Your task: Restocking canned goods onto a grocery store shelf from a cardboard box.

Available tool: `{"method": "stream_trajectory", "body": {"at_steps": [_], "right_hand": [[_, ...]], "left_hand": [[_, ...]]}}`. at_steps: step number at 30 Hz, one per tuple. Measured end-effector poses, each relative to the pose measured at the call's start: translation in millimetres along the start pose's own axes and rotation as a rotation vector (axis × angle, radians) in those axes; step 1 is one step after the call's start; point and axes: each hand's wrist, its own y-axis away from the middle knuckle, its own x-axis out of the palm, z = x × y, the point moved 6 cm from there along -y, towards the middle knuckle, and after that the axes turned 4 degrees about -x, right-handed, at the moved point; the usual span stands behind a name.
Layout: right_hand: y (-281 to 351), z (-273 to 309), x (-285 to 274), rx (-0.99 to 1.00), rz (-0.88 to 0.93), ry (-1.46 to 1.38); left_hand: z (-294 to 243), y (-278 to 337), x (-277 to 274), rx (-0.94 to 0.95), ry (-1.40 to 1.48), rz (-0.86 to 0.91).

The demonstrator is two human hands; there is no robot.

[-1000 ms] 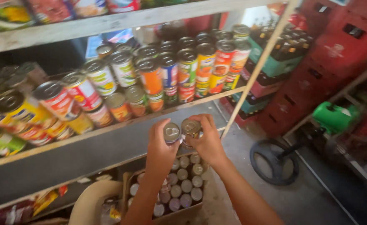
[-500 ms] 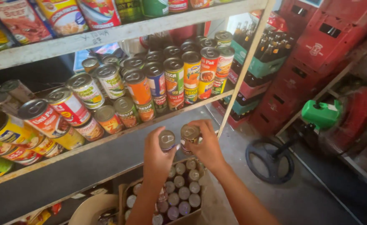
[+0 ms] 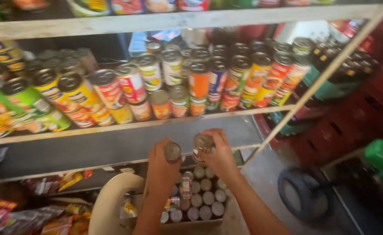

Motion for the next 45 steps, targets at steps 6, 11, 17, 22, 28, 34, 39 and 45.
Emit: {"method": "stream_trajectory", "body": {"at_steps": [6,11,17,22,28,34,39,45], "right_hand": [[5.4,2.6,27.6,-0.038,0.097,0.035],[9.7,4.4,40.7,0.076,0.141,-0.049],[21.9,-10.8,45.3,0.232,0.185,-0.079],[29.0,-18.0,40.6,0.167,0.123,-0.068],[40.4,-26.2,36.3,0.155,0.183,0.148],[60.9,-51.8,39.7,0.159,0.173,0.1],[86.6,-80.4,46.0,0.166,0.216,0.144],[123.6,-127.6,53.6,0.257,0.297,0.255]], "left_hand": [[5.9,16.2,-23.8,-0.043,-0.021,-0.066],[11.7,22.1,-32.0,-0.081,-0.044,-0.072],[17.0,35.6,-31.0,-0.095,-0.074,-0.054],[27.9,42.8,-19.8,-0.112,-0.103,-0.015],[41.7,50.0,-7.2,-0.18,-0.087,0.022],[70.6,66.0,11.0,-0.158,-0.047,0.067],[100.1,88.7,34.0,-0.237,-0.108,0.168],[124.2,125.0,74.3,-0.226,-0.129,0.278]]}}
